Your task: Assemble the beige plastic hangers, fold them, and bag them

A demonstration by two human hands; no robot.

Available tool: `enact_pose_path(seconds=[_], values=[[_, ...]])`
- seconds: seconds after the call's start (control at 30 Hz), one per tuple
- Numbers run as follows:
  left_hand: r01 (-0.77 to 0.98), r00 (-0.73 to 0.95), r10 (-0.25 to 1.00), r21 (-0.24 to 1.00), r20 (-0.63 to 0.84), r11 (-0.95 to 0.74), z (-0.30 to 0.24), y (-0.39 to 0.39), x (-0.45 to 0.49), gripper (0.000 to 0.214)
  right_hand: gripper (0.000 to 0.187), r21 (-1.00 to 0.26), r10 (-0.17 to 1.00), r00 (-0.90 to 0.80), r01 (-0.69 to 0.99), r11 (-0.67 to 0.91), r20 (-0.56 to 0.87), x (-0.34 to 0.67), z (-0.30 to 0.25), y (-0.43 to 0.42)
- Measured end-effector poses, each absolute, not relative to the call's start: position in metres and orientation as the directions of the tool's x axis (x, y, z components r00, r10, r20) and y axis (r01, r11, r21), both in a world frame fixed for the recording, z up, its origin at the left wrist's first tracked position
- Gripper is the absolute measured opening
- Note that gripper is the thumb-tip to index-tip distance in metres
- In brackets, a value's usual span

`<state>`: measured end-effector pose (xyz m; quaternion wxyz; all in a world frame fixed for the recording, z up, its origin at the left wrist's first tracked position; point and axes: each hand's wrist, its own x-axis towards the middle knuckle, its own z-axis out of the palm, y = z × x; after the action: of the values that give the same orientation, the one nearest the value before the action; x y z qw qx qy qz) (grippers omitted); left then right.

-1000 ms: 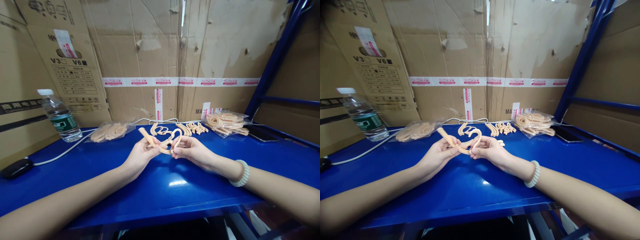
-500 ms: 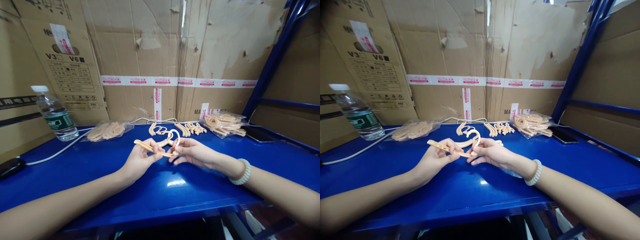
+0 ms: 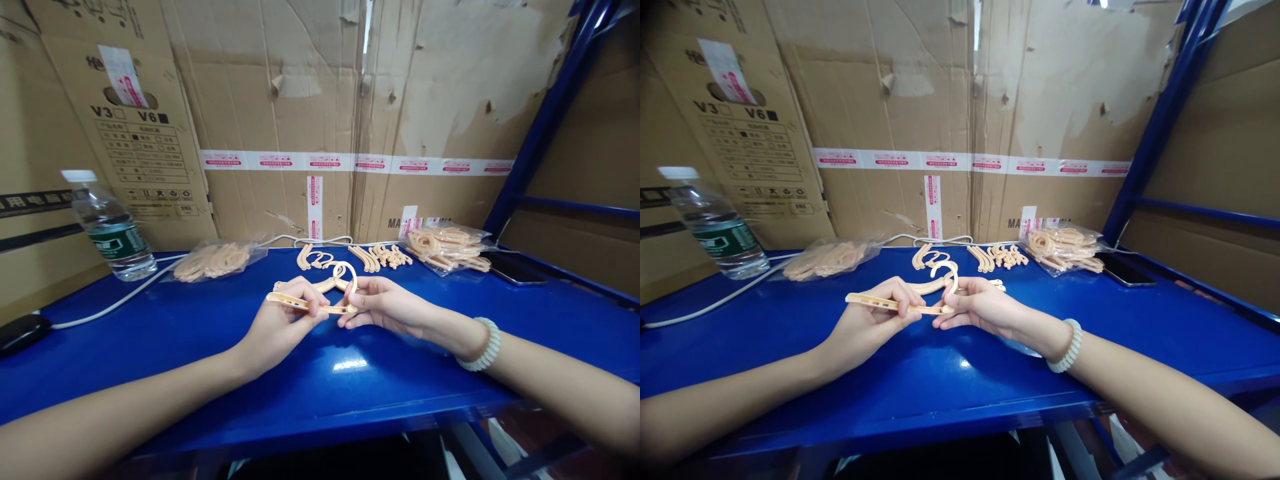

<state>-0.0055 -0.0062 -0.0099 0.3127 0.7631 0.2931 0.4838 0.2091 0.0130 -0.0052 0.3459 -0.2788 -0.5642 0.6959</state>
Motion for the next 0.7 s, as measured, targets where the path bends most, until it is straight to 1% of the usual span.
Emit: enact_pose_path(seconds=[0.2,0.4,0.53,0.7], values=[[0.136,0.382,0.747,0.766,0.544,-0.628,-0.008,-0.009,-0.003,0.019,0.039,-0.982,0.858,-0.509,-0.188,-0.030,0.071,0.202,-0.014,0.015],[0.151,0.366,0.769,0.782,0.524,-0.605,-0.008,-0.005,-0.002,0.018,0.042,-0.978,0.887,-0.437,-0.199,0.067,0.150,0.194,-0.018,0.014],[0.110,0.340,0.815,0.841,0.470,-0.530,-0.008,-0.005,0.001,0.020,0.039,-0.973,0.891,-0.404,-0.176,0.147,0.208,0.193,-0.016,0.012],[0.083,0.245,0.900,0.917,0.362,-0.391,-0.007,-0.002,0.000,0.017,0.035,-0.974,0.887,-0.408,-0.151,0.166,0.214,0.194,-0.014,0.010]])
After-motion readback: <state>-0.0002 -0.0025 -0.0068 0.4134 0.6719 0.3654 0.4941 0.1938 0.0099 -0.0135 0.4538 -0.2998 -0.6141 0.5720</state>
